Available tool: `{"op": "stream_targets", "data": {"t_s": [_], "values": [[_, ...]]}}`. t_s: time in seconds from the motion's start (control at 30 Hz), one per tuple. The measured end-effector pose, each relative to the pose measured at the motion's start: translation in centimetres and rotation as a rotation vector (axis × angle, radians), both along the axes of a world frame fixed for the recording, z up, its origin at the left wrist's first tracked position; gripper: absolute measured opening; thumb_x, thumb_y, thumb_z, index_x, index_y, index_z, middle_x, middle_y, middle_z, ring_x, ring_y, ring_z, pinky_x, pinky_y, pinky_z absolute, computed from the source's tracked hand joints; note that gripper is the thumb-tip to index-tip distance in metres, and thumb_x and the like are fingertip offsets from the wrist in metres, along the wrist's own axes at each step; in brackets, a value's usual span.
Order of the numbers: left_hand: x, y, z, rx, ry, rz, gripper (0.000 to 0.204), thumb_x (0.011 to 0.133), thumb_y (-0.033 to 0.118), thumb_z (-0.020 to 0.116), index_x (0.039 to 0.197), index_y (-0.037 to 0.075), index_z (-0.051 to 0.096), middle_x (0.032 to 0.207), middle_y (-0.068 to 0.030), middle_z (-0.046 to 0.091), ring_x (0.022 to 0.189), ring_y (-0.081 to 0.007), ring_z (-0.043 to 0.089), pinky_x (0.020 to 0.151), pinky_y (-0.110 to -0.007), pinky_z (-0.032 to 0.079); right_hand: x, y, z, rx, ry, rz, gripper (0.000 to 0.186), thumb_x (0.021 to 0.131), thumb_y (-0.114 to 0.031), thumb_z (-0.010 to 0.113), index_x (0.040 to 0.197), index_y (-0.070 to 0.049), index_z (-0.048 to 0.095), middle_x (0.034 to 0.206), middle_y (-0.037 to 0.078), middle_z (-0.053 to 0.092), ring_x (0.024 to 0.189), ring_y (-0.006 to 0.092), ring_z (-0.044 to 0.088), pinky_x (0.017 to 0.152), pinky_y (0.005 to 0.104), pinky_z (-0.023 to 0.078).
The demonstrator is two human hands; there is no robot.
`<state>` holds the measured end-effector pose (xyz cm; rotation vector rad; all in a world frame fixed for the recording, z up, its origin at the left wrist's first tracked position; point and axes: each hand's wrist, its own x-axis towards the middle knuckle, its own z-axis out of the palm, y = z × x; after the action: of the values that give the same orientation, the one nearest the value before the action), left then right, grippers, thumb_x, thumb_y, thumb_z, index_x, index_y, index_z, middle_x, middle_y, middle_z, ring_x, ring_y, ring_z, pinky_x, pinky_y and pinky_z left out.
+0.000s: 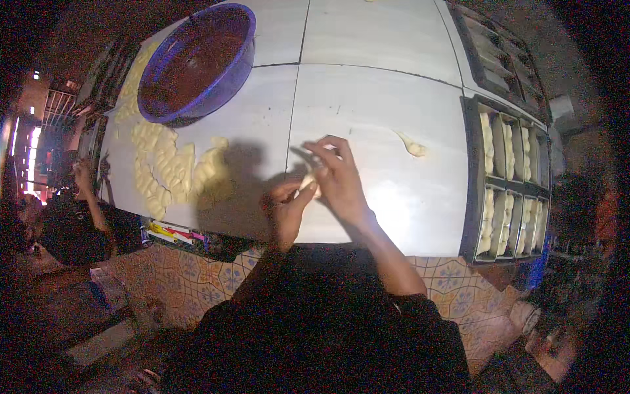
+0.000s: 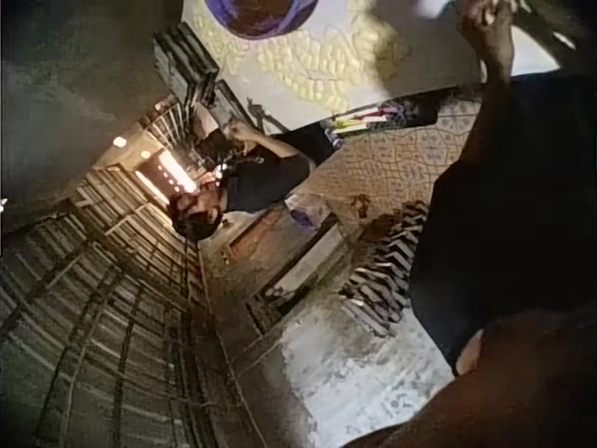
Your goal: The person picks up pieces of dough, shapes them by hand, and places them into baking pans on a table.
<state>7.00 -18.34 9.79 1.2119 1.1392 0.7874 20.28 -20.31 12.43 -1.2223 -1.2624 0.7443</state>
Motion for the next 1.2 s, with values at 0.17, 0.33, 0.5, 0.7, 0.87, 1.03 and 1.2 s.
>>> {"op": "stream_targets", "data": {"t_s": [0.17, 0.33, 0.5, 0.7, 0.87, 1.03, 1.2], "values": [[0.2, 1.1, 0.3, -0.623, -1.081, -0.09, 0.046, 0.089, 0.032, 0.057, 0.119, -0.002, 0.051, 0.114, -0.0082, 0.057, 0.101, -0.0175, 0.055, 0.089, -0.031, 0.044, -0.3, 1.0, -1.3, -0.046, 0.148, 0.232, 0.049, 0.085, -0.037, 0.063, 0.118, -0.003, 0.052, 0.128, 0.013, 0.045, 0.114, 0.0256, 0.047, 0.097, 0.037, 0.039], [0.5, 9.8, 1.9, -0.533, -1.453, -0.504, 0.104, 0.08, 0.077, 0.034, 0.137, -0.01, 0.024, 0.132, -0.0267, 0.039, 0.124, -0.0356, 0.038, 0.106, -0.042, 0.029, 1.0, 3.1, -3.6, -0.162, 0.64, 0.332, 0.105, 0.075, -0.056, 0.068, 0.147, -0.014, 0.005, 0.135, 0.01, 0.037, 0.112, 0.0217, 0.047, 0.09, 0.0353, 0.045], [-3.2, 30.4, 4.7, 0.479, -0.099, 0.141, 0.055, 0.095, 0.05, 0.039, 0.1, -0.002, 0.058, 0.08, -0.009, 0.063, 0.071, -0.0193, 0.059, 0.065, -0.033, 0.047, 1.3, 4.9, -5.2, -0.26, 0.63, 0.149, 0.093, 0.081, -0.054, 0.061, 0.148, -0.018, 0.007, 0.133, 0.009, 0.039, 0.11, 0.0215, 0.049, 0.081, 0.0341, 0.049], [-4.6, 40.0, 1.5, 0.302, 0.788, -0.243, 0.085, 0.088, 0.071, 0.025, 0.129, 0.0, 0.045, 0.128, -0.0186, 0.047, 0.118, -0.027, 0.043, 0.105, -0.039, 0.028, 1.3, 5.1, -6.4, -0.234, 0.587, 0.235, 0.069, 0.092, -0.033, 0.055, 0.147, -0.016, 0.016, 0.135, 0.009, 0.041, 0.108, 0.0182, 0.05, 0.077, 0.0282, 0.044], [-4.2, 38.5, 3.1, -0.055, 0.643, -0.267, 0.093, 0.08, 0.08, 0.024, 0.103, 0.0, 0.065, 0.104, -0.0164, 0.061, 0.103, -0.028, 0.052, 0.097, -0.041, 0.033, 1.8, 5.0, -7.3, -0.237, 0.683, 0.179, 0.069, 0.09, -0.021, 0.06, 0.146, -0.011, 0.021, 0.131, 0.008, 0.046, 0.103, 0.0159, 0.053, 0.074, 0.0261, 0.045], [-4.1, 31.9, 4.7, 0.454, 0.401, 0.081, 0.094, 0.085, 0.075, 0.02, 0.085, -0.006, 0.067, 0.084, -0.011, 0.065, 0.072, -0.0206, 0.057, 0.07, -0.035, 0.045, 1.4, 5.3, -7.1, -0.258, 0.697, 0.089, 0.068, 0.092, -0.026, 0.057, 0.145, -0.005, 0.021, 0.126, 0.011, 0.049, 0.105, 0.0183, 0.055, 0.079, 0.0271, 0.048], [-1.4, 15.2, 3.5, -0.437, -0.613, -0.295, 0.07, 0.092, 0.059, 0.031, 0.123, -0.001, 0.049, 0.108, -0.016, 0.059, 0.093, -0.0273, 0.059, 0.083, -0.04, 0.048, 1.0, 5.1, -6.3, -0.38, 1.184, 0.157, 0.053, 0.095, -0.024, 0.05, 0.136, 0.004, 0.03, 0.114, 0.012, 0.053, 0.095, 0.017, 0.057, 0.072, 0.0254, 0.05]]}}
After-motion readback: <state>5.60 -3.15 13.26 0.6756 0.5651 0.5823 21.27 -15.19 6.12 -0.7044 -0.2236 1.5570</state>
